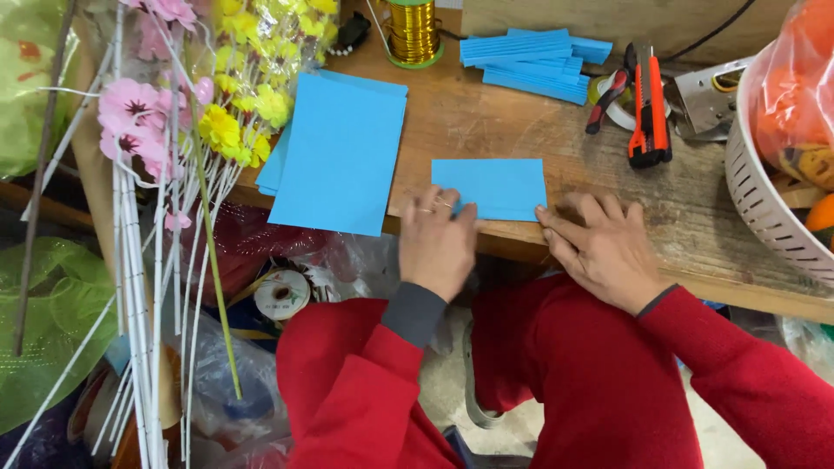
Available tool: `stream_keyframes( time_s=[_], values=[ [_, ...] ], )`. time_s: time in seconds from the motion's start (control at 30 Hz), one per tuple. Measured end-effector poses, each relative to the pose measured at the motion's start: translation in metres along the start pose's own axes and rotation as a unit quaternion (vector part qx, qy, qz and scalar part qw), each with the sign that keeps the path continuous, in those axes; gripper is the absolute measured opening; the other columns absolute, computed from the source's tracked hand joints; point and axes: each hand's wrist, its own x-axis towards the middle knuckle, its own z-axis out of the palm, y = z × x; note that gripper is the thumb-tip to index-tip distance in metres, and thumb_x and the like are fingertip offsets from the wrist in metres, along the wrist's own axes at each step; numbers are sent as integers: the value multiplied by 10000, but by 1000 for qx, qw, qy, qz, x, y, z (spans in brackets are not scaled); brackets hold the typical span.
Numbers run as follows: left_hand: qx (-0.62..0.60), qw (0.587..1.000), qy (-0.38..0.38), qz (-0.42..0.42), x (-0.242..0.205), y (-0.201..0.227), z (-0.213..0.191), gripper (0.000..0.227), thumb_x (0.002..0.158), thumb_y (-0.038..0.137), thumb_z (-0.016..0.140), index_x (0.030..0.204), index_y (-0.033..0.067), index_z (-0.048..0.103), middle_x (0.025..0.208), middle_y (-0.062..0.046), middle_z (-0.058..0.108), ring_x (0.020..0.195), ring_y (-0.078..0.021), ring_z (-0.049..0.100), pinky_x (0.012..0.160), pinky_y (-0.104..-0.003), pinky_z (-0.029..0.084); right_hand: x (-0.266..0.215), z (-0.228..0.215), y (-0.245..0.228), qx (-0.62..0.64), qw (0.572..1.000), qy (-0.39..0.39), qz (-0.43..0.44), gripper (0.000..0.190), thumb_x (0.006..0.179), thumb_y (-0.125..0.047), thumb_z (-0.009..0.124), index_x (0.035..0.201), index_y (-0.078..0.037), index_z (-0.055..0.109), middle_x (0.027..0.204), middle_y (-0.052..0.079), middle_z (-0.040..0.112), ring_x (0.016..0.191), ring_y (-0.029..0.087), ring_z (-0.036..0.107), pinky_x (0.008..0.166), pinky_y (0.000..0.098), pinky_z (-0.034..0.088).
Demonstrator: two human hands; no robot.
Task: Folding small blue squares of paper into smaller rectangular shapes at a steady pace.
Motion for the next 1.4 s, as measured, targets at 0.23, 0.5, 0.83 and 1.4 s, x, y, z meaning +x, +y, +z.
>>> stream_keyframes(
  time_s=[0.23, 0.5, 0.83, 1.4],
  values=[
    [-112, 968, -222, -26, -1, 78, -26, 908, 1039, 685, 147, 1624, 16, 335, 1693, -274, 298, 1620, -431, 159, 1316, -566, 8, -5, 11, 6, 1, 999, -38, 22, 385, 1055, -507, 481, 1349, -386, 698, 1350, 12, 599, 1266, 351, 562, 1024, 535, 426],
    [-7, 989, -140, -48, -25, 19, -22, 881, 1046, 673, 148, 1602, 14, 328, 1662, -175, 354, 1554, -332, 274, 1270, -551, 139, -1, -3, -2, -19, 1000, -18, 5, 440, 1047, -487, 495, 1443, -393, 663, 1342, 19, 645, 1172, 320, 586, 796, 479, 388],
    [-72, 983, -96, -137, -42, 5, -32, 745, 1106, 449, 451, 1644, -26, 250, 1680, -277, 296, 1573, -398, 249, 1301, -563, 87, 3, 1, -11, 25, 999, 43, 8, 359, 996, -506, 611, 1263, -320, 765, 1228, 11, 663, 1132, 305, 625, 881, 448, 468],
    [-89, 952, 241, -167, -3, 34, -10, 364, 986, 230, 678, 1349, 202, 697, 1038, -28, 634, 956, -285, 656, 755, -415, 565, -5, -11, -19, 184, 940, 286, -28, 510, 874, -164, 804, 1379, -179, 733, 1288, 123, 627, 1125, 330, 631, 933, 420, 535]
  ],
)
